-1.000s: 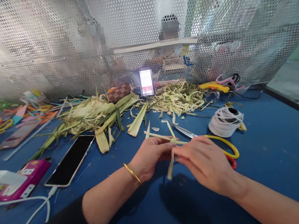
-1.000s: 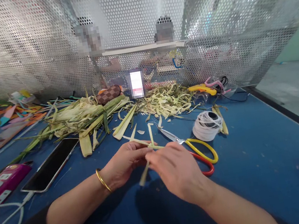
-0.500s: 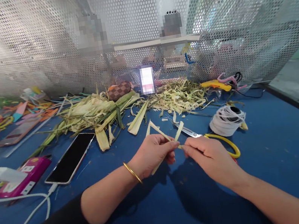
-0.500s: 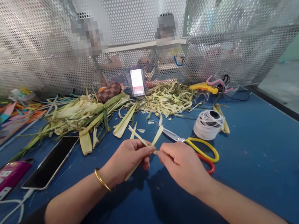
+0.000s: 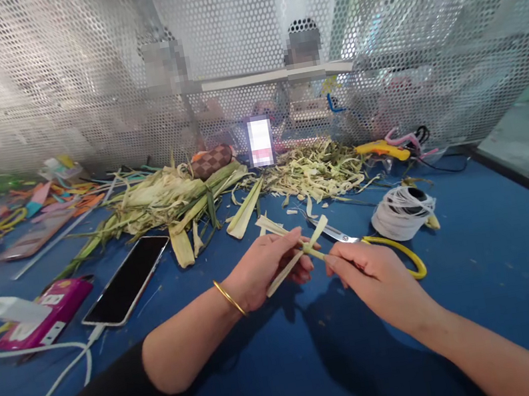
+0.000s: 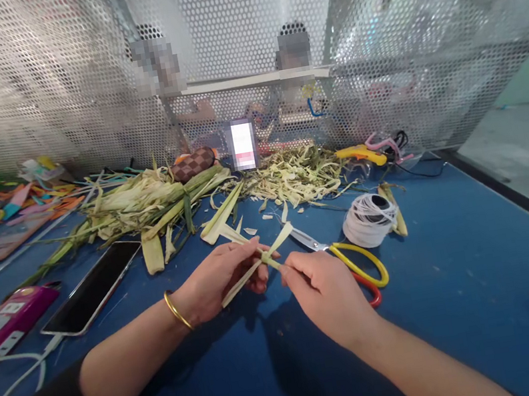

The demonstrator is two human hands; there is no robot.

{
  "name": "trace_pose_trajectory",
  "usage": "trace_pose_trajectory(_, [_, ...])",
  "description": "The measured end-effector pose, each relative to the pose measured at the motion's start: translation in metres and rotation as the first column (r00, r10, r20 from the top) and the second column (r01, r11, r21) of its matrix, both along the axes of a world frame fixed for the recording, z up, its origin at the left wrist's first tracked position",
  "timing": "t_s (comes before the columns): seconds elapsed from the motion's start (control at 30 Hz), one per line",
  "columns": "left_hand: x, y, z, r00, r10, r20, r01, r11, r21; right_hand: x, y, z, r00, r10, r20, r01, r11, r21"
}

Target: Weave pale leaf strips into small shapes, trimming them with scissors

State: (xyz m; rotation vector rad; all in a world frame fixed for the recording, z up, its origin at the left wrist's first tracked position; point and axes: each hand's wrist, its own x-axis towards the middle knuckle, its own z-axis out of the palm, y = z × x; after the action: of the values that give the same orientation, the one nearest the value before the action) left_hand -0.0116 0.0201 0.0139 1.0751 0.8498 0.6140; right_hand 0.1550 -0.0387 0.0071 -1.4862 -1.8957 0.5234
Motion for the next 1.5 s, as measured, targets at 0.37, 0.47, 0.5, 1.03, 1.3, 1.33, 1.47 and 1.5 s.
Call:
trace_pose_trajectory(0.37, [0.002,-0.002,-0.005,0.99,0.012,-0.14,-0.004,0.998,0.059,-0.001,0.007,-0.003,0.939,-0.069,-0.336,-0.009,0.975,-0.223])
trace_pose_trajectory(0.47, [0.002,-0.005,-0.006,0.987,-0.055,-0.149,0.063,0.997,0.05,-0.001,0.012,-0.005,0.778,-0.153,-0.609,-0.054,0.95,-0.308])
trace_pose_trajectory(0.5, [0.002,-0.006,-0.006,0.984,-0.077,-0.16,0.087,0.995,0.051,-0.001,0.013,-0.006,0.729,-0.182,-0.659,-0.057,0.945,-0.323])
trace_pose_trajectory(1.03, [0.003,-0.009,-0.006,0.969,-0.11,-0.22,0.132,0.987,0.088,0.002,0.017,-0.021,0.697,-0.254,-0.67,0.079,0.957,-0.279])
trace_pose_trajectory(1.3, [0.002,-0.007,-0.001,0.999,-0.019,-0.029,0.017,0.997,-0.074,0.012,0.007,-0.004,0.921,-0.286,-0.265,0.357,0.891,0.279])
trace_pose_trajectory(1.33, [0.002,-0.006,-0.002,1.0,-0.001,-0.002,0.001,0.997,-0.08,0.01,0.003,-0.003,0.955,-0.233,-0.183,0.283,0.901,0.328])
trace_pose_trajectory(1.47, [0.004,-0.006,-0.005,0.994,0.095,0.061,-0.094,0.995,-0.026,-0.001,-0.005,-0.006,1.0,-0.018,-0.011,0.019,0.985,0.173])
trace_pose_trajectory(1.5, [0.004,-0.007,-0.005,0.991,0.119,0.062,-0.118,0.993,-0.014,-0.004,-0.005,-0.009,1.0,-0.002,-0.017,0.003,0.996,0.085])
